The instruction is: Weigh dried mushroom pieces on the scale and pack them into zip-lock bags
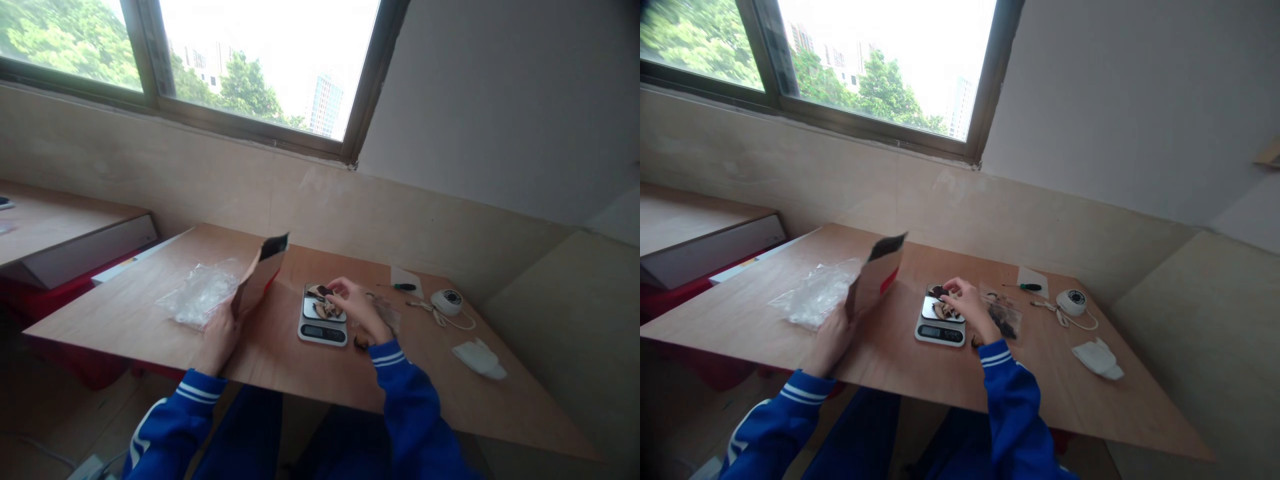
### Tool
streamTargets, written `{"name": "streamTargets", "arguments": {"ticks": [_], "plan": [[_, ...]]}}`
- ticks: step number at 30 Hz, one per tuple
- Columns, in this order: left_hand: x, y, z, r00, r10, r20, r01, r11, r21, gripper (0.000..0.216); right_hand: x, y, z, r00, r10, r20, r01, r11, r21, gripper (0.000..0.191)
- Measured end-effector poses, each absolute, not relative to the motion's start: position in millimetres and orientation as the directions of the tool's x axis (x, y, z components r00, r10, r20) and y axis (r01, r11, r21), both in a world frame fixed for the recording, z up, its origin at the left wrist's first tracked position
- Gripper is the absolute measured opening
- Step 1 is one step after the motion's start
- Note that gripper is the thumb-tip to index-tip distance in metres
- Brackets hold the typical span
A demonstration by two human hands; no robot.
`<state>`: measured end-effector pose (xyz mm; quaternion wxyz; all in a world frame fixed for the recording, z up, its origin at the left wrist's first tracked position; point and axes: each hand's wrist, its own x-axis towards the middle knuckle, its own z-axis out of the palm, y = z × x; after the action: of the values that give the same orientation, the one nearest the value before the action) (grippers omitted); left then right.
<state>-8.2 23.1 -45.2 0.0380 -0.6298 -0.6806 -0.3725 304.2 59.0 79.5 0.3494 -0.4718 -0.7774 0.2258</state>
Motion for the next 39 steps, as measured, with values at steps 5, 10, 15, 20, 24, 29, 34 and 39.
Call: {"name": "streamTargets", "arguments": {"ticks": [5, 10, 15, 20, 24, 29, 34, 39], "plan": [[-9, 25, -46, -0.228, 0.846, 0.481, 0.89, -0.019, 0.456, 0.048, 284, 95, 57, -0.449, 0.854, 0.263, 0.724, 0.52, -0.453, 0.01], [-8, 25, -48, -0.203, 0.832, 0.517, 0.899, -0.051, 0.435, 0.054, 269, 101, 49, -0.494, 0.839, 0.23, 0.759, 0.545, -0.358, 0.01], [-10, 26, -51, -0.21, 0.847, 0.488, 0.889, -0.043, 0.456, 0.06, 274, 97, 52, -0.498, 0.826, 0.265, 0.761, 0.563, -0.324, 0.029], [-8, 23, -45, -0.213, 0.854, 0.475, 0.884, -0.039, 0.465, 0.059, 298, 76, 61, -0.395, 0.836, 0.38, 0.714, 0.54, -0.446, 0.042], [-4, 20, -37, -0.246, 0.876, 0.414, 0.868, 0.009, 0.497, 0.056, 325, 35, 44, -0.131, 0.906, 0.402, 0.559, 0.402, -0.725, 0.05], [-4, 21, -34, -0.262, 0.88, 0.396, 0.867, 0.035, 0.496, 0.053, 349, -27, -11, 0.3, 0.936, 0.183, 0.329, 0.079, -0.941, 0.065], [3, 36, -29, -0.25, 0.892, 0.377, 0.888, 0.056, 0.456, 0.05, 364, -55, -43, 0.464, 0.819, 0.337, 0.462, 0.101, -0.881, 0.062], [13, 45, -20, -0.326, 0.87, 0.37, 0.889, 0.15, 0.433, 0.055, 383, -52, -57, 0.495, 0.83, 0.257, 0.431, 0.022, -0.902, 0.068]]}}
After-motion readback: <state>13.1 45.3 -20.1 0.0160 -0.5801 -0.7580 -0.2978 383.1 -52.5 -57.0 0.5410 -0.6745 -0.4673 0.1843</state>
